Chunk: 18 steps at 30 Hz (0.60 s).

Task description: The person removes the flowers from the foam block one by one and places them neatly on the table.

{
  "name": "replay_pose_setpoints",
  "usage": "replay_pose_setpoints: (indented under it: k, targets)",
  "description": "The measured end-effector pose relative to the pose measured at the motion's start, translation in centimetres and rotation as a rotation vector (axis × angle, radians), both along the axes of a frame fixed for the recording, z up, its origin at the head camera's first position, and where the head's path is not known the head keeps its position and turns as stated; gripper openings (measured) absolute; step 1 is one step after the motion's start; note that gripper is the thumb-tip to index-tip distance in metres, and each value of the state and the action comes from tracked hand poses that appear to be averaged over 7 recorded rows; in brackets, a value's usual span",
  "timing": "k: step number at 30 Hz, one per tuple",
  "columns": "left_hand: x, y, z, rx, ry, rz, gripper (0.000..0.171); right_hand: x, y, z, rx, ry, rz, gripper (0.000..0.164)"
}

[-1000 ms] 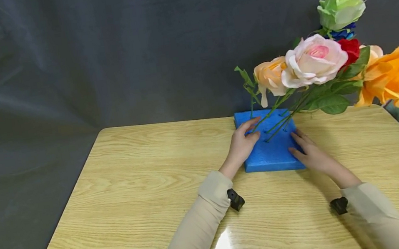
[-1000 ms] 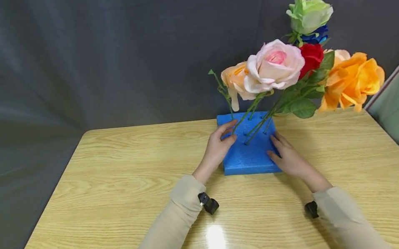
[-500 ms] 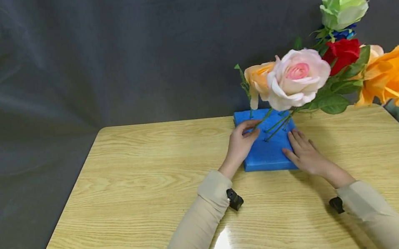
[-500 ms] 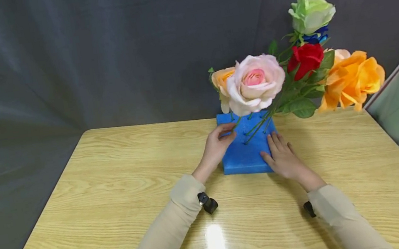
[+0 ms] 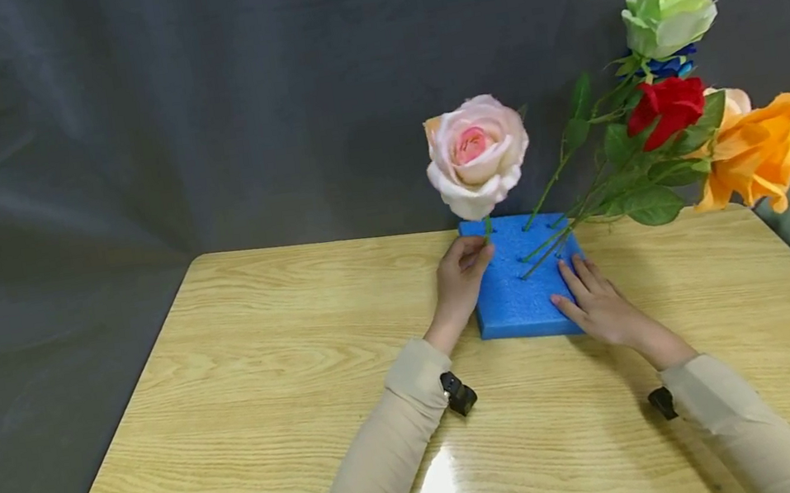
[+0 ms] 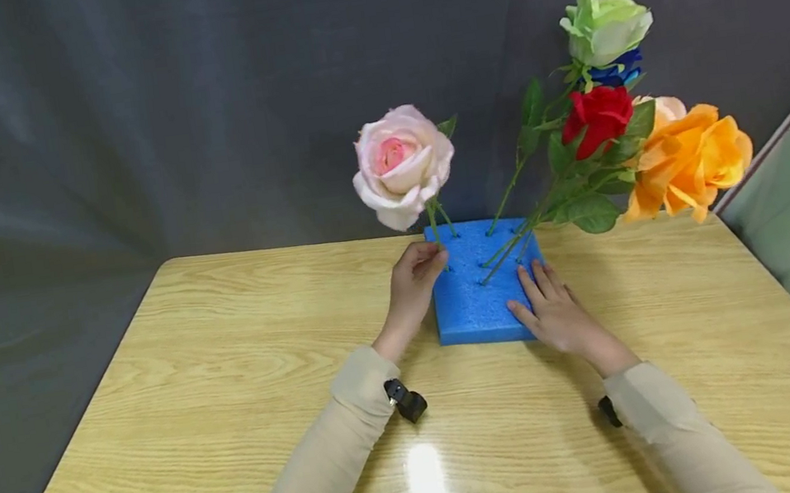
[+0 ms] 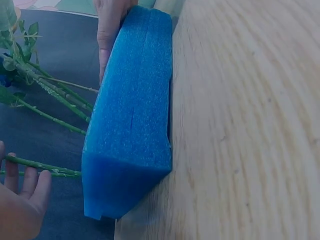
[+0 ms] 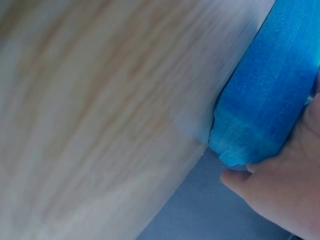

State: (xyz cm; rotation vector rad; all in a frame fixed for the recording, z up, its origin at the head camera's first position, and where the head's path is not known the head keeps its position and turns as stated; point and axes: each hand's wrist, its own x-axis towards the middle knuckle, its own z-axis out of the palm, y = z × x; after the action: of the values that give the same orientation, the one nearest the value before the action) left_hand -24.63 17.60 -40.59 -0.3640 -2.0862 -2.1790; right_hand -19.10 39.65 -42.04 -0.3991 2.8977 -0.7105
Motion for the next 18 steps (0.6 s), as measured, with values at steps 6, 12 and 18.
replay_pose_setpoints:
  k: [6,12,18]
  targets:
    - [0.58,-0.4,0.57,0.042,-0.023,0.066,0.023,-0.11,-0.31,1.14,0.064,-0.074,0.015,0.074]
    - [0.37,-0.48,0.06,0.048,-0.053,0.091,0.023,-0.1,-0.28,1.02,0.065,-0.066,0.018,0.074]
    - [0.23,-0.4,-0.12,0.067,-0.05,0.091,0.024,-0.4,-0.02,0.85,0.054,-0.073,0.021,0.075]
